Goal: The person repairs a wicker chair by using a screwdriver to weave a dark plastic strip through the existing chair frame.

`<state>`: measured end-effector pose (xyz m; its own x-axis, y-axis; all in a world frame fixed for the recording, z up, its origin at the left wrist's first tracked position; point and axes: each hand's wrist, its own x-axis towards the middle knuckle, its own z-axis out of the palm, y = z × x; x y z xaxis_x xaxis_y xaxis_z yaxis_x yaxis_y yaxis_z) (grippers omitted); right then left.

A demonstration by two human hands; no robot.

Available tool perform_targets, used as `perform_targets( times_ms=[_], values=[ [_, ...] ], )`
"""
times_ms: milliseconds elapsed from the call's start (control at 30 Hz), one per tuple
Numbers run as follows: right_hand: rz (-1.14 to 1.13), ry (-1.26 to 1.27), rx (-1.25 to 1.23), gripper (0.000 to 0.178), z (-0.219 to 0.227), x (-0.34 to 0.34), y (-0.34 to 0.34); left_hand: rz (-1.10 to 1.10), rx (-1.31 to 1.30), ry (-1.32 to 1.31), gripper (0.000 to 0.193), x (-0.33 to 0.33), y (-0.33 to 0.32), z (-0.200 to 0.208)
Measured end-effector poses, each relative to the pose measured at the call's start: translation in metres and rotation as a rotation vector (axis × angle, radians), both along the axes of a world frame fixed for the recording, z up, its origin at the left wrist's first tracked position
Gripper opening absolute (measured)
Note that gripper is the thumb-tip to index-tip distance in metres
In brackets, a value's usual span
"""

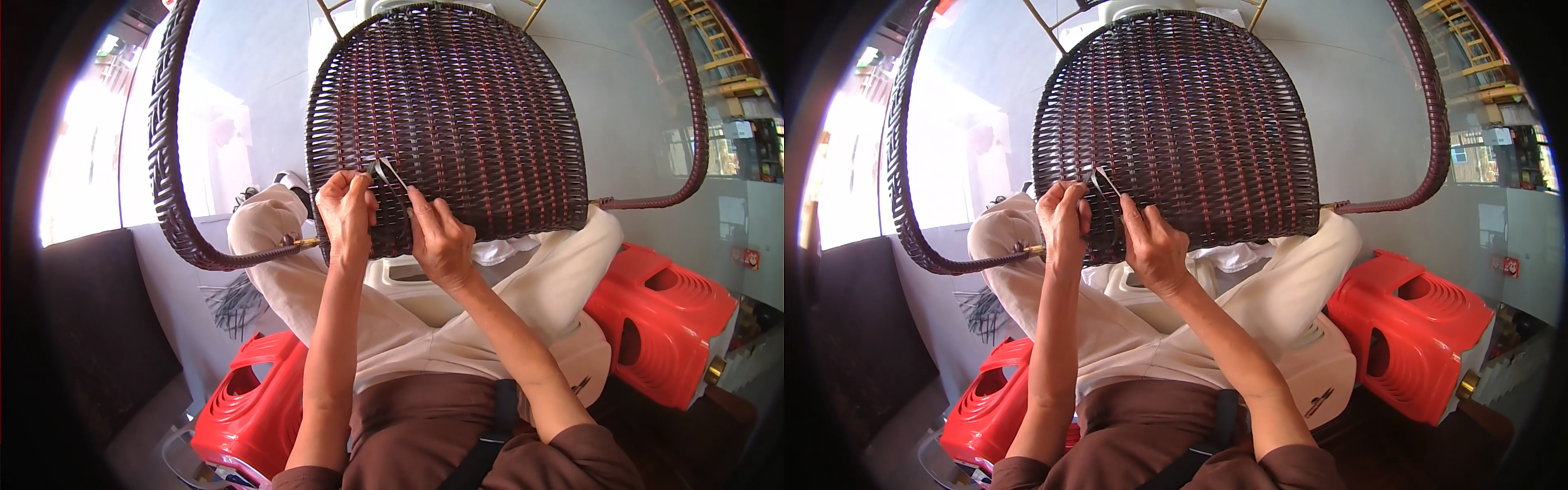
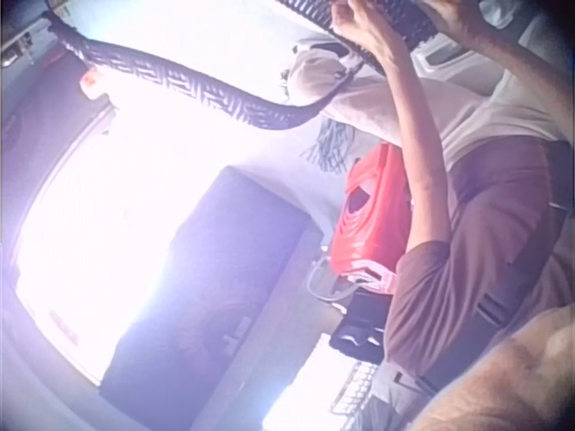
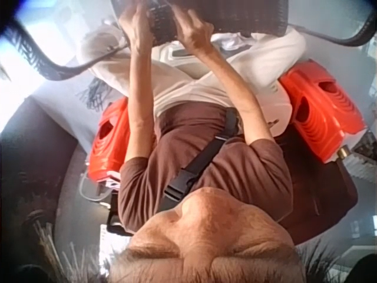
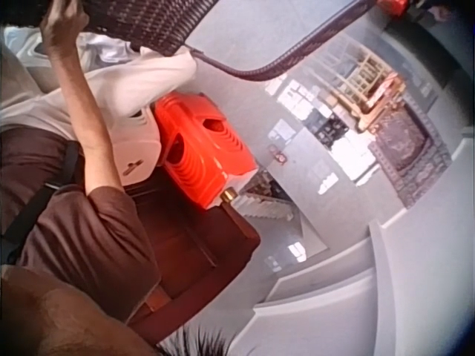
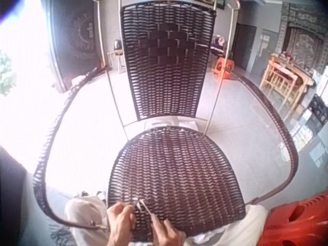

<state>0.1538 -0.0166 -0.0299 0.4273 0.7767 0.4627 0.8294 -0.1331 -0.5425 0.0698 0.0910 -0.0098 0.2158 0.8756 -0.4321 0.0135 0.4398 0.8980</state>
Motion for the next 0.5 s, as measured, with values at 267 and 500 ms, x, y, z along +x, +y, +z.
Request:
perform_targets(
  times_ms=[267,500],
  values=[
    [-0.001,-0.005,0.019,0.036,-0.0019,-0.0003,0.0004,0.000,0.008,0.013,0.013,0.0032,0.0027,0.0002],
    [0.001,0.000,0.014,0.036,-0.0002,-0.0011,0.0004,-0.004,-0.003,0.040,0.013,0.0047,0.0055,0.0020]
  ],
)
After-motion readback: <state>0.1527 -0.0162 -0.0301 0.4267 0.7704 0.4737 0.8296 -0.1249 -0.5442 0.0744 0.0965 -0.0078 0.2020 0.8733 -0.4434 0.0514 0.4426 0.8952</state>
